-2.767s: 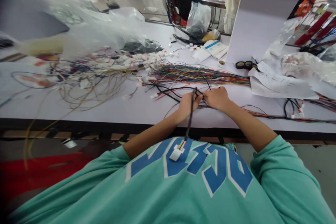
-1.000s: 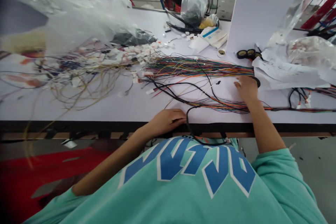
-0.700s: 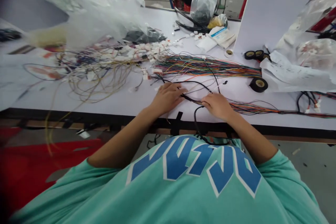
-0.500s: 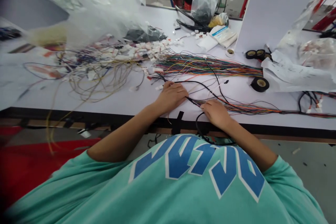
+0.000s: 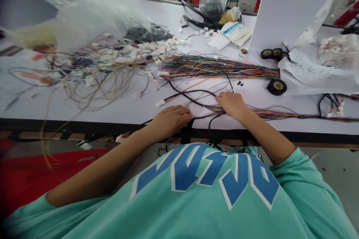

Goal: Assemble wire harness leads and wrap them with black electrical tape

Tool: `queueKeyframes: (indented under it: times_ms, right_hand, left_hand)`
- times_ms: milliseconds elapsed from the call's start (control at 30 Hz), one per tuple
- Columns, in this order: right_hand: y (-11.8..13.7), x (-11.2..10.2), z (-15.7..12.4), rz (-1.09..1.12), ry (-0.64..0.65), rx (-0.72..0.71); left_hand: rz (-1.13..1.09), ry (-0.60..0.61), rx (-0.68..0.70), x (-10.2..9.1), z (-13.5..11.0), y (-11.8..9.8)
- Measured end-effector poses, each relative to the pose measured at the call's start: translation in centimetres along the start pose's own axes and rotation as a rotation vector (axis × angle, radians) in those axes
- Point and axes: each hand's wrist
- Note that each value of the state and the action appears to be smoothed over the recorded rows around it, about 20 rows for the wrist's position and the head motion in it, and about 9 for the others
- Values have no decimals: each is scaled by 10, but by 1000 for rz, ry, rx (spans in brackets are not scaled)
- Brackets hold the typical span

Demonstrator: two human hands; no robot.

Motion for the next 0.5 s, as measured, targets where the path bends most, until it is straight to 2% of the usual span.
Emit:
queueKeyframes:
  times_ms: [167, 267, 333, 400, 433, 500]
  right_hand:
    - [-10, 6, 6, -141, -102, -99]
    - [-12, 7, 2, -186, -278, -119]
    - [-12, 3, -4, -213, -426, -113]
    - [-13, -3, -11, -233, -521, -104]
    - [-14, -7, -14, -240, -528, -90]
    - [-20, -16, -19, -245, -450, -59]
  left_hand:
    - [-88, -53, -83, -8, 22, 5]
    - [-128, -95, -63, -12, 46, 1]
    - [-150, -62, -25, -15, 60, -2]
    - [-152, 0, -12, -18, 69, -4]
    - [-156, 32, -16, -19, 72, -4]
    - [-185, 69, -48, -21, 74, -2]
Point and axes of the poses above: each hand's wrist, its own z-axis towards the middle knuckle, its own x-axis out of the palm, y = z × x, and after that the axes turned 14 degrees about y, right-handed
